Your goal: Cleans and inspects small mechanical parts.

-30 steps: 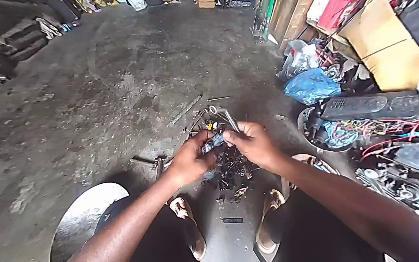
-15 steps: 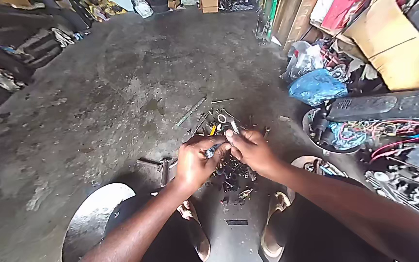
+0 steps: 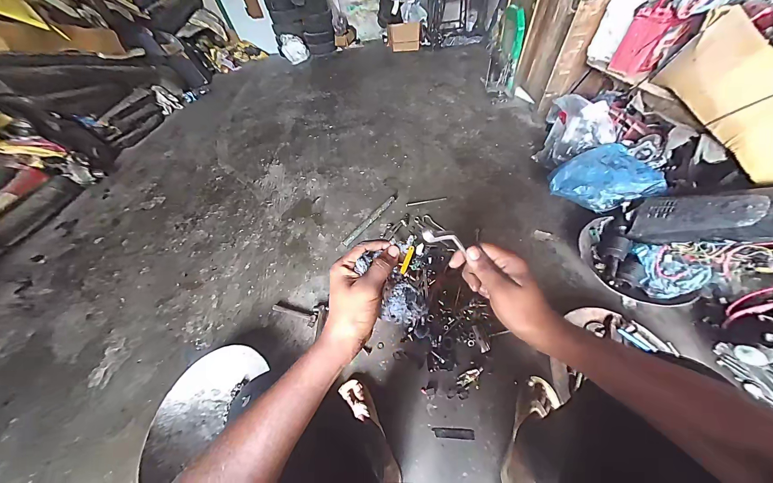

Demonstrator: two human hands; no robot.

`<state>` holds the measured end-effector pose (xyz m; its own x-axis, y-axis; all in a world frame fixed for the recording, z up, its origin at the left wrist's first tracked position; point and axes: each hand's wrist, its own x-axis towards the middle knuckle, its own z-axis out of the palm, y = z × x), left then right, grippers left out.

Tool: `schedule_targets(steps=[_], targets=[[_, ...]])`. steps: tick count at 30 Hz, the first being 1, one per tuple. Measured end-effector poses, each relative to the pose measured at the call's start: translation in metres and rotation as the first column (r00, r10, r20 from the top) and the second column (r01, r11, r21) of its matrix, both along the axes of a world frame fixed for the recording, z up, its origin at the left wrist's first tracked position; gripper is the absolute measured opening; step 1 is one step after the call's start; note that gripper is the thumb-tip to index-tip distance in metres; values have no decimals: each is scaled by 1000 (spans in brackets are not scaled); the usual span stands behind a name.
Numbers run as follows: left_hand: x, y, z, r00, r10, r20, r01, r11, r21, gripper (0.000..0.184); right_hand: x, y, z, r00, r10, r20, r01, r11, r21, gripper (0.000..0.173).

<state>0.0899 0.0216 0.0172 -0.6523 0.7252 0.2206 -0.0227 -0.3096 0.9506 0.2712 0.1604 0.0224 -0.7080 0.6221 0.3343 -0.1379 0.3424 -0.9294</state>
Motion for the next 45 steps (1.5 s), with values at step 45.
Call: schedule_targets(steps=[45], targets=[[-1,-15,3,833,-118,-541,177,982,58,28,-8,-12,-1,999,27,23,-32,975,219,20]])
